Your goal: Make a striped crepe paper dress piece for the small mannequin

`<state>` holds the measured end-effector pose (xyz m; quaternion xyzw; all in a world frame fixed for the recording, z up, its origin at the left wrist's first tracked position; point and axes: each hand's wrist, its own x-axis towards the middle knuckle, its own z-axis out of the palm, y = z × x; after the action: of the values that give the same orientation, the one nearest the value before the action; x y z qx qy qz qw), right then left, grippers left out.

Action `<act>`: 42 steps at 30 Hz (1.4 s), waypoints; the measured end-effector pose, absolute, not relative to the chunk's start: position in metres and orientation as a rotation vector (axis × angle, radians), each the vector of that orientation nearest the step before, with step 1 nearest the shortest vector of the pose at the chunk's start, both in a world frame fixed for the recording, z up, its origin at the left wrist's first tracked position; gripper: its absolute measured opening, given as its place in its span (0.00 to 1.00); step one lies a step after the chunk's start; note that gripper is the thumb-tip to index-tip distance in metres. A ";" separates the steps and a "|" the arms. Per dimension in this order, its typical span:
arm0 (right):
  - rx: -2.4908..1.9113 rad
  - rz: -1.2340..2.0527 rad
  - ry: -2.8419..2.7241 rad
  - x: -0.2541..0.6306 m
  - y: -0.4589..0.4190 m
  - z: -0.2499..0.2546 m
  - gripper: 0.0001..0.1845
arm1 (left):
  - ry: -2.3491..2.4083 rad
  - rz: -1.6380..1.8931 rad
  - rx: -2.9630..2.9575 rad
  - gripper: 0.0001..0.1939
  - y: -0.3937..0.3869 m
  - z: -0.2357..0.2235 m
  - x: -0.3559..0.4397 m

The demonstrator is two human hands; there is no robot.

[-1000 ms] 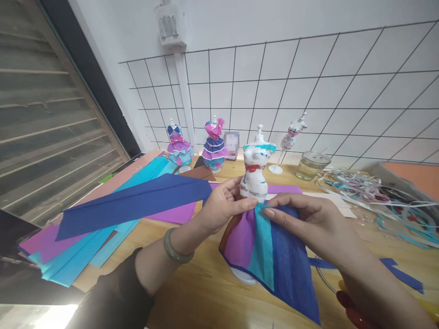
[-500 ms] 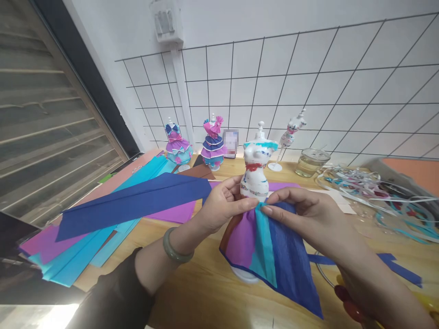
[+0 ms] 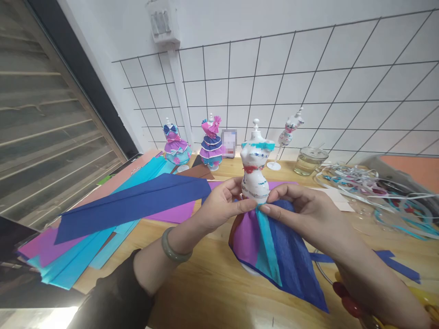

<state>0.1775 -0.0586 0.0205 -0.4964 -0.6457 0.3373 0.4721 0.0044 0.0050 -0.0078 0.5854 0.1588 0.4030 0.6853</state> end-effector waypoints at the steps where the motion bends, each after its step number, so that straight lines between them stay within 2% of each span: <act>1: -1.214 0.815 -1.592 0.177 -0.059 0.021 0.10 | 0.352 0.894 1.323 0.21 0.006 -0.008 0.004; 10: -1.193 0.767 -1.639 0.175 -0.063 0.025 0.08 | 0.417 0.906 1.439 0.20 0.005 -0.003 0.001; 14: -1.211 0.734 -1.644 0.175 -0.063 0.024 0.08 | 0.451 1.005 1.447 0.32 0.004 -0.002 0.002; 16: -1.201 0.720 -1.634 0.175 -0.062 0.024 0.08 | 0.455 1.048 1.438 0.35 0.002 -0.002 0.004; 20: -1.204 0.675 -1.619 0.174 -0.063 0.023 0.09 | 0.424 1.054 1.451 0.30 -0.003 -0.002 0.007; 31: -1.321 0.477 -1.785 0.174 -0.064 0.022 0.05 | 0.480 1.016 1.384 0.30 -0.001 -0.004 0.007; 37: -1.219 0.548 -1.737 0.170 -0.069 0.024 0.15 | 0.346 1.011 1.337 0.31 0.005 -0.006 0.003; 42: -1.283 0.465 -1.766 0.162 -0.082 0.031 0.21 | 0.240 1.015 1.355 0.25 0.007 -0.007 -0.001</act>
<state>0.1622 -0.0815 0.0310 -0.5166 -0.7106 0.1871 0.4394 -0.0013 0.0073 -0.0070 0.5979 0.1061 0.4480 0.6562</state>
